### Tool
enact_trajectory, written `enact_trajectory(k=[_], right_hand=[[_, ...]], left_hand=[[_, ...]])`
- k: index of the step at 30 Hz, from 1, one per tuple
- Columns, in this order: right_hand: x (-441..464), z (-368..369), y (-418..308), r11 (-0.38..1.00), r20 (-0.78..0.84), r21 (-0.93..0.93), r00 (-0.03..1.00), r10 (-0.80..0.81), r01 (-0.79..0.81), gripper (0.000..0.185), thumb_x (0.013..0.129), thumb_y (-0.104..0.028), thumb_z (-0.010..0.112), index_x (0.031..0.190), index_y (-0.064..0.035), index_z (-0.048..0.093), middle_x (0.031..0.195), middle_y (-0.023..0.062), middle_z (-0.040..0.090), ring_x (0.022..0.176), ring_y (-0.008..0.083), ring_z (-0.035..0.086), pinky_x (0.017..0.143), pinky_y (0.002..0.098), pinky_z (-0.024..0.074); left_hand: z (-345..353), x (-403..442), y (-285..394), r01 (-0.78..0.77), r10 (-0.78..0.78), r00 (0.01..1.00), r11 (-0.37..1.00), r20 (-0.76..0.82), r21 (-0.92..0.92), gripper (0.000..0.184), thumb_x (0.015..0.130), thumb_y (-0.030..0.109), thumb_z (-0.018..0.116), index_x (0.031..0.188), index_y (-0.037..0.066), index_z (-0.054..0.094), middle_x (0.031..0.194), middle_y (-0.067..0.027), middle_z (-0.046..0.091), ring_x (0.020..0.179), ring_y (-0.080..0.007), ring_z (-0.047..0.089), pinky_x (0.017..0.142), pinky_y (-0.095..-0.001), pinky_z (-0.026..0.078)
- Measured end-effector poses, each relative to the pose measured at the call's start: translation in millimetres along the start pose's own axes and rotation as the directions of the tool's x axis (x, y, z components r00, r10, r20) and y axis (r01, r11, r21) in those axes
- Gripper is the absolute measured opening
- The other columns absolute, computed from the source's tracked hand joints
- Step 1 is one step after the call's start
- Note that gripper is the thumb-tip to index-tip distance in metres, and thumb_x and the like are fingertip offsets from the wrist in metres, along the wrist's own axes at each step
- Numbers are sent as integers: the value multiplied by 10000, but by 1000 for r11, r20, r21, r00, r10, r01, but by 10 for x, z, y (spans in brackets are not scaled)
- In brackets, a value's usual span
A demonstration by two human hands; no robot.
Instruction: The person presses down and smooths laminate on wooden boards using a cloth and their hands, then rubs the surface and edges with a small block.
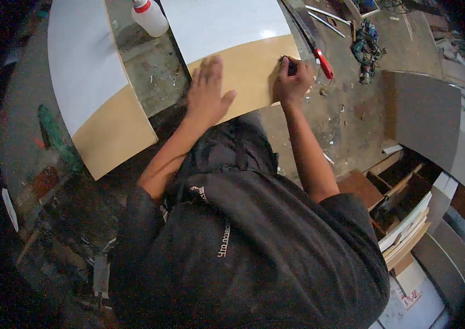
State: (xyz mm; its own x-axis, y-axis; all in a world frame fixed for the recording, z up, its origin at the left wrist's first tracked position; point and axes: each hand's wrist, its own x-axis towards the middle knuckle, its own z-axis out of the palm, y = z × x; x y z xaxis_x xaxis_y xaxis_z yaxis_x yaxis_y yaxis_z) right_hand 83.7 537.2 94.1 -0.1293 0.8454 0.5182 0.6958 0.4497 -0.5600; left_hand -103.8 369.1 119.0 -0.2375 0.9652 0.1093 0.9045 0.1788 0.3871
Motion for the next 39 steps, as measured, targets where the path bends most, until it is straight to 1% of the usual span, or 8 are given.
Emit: enact_trajectory(k=[4,12,20,23,28,32,36,39], right_hand=[[8,18,-29,999,14,43,999,31,-31,207,848,-257,794,862,-57,741,776,117,676,775,298,629,727,435,484],[-47,-43,127,993,120,89,989,-86,75,136,819,-90,791,944,-50,755,853,132,660,748,273,633,673,373,498],[170,-77,146,953,187,-70,942,-278,295,192,836,-89,767,1027,-69,775,841,130,645,750,269,632,677,366,506],[182,168,36,994,159,-10,982,-106,109,190,839,-125,765,1023,-80,782,809,134,640,709,279,620,651,370,494],[-199,648,-629,985,346,90,923,-170,147,234,832,-154,758,1062,-175,793,780,110,617,709,276,603,661,386,458],[-534,713,-1186,915,358,243,847,-392,321,303,893,-180,607,1155,-278,723,883,62,616,878,274,596,792,440,423],[-101,787,-698,900,328,84,841,-430,427,307,781,-204,741,1084,-216,784,774,93,618,735,273,592,677,396,450],[560,641,-253,986,265,-37,953,-147,163,259,774,-188,725,1024,-177,795,781,102,648,725,291,626,638,398,492]], left_hand=[[236,365,172,-104,102,993,994,56,29,867,971,485,510,1593,-28,192,1682,-180,173,1560,-341,142,1262,-485,125],[438,856,467,-258,248,965,955,82,146,820,988,494,482,1595,9,221,1652,-165,274,1542,-319,219,1259,-457,161],[360,663,74,-55,56,998,998,-26,41,867,970,546,512,1607,41,210,1675,-118,239,1550,-270,205,1260,-457,155],[220,432,-69,8,-7,999,1000,-46,23,869,972,540,523,1608,40,205,1678,-124,226,1552,-277,200,1256,-468,162],[2,-56,-445,181,-167,977,978,-131,103,832,1007,522,490,1610,33,191,1683,-144,202,1552,-295,202,1243,-523,165],[48,-366,-773,72,-89,975,993,-201,-93,736,1013,476,493,1583,47,314,1631,-143,340,1514,-294,311,1237,-535,155],[22,-400,-660,15,-44,974,992,-222,-129,724,1011,538,436,1563,74,382,1600,-108,412,1494,-282,361,1227,-557,176],[51,-402,-652,-2,-16,969,997,-247,-73,839,992,672,342,1578,72,349,1624,-116,371,1506,-314,333,1215,-563,206]])
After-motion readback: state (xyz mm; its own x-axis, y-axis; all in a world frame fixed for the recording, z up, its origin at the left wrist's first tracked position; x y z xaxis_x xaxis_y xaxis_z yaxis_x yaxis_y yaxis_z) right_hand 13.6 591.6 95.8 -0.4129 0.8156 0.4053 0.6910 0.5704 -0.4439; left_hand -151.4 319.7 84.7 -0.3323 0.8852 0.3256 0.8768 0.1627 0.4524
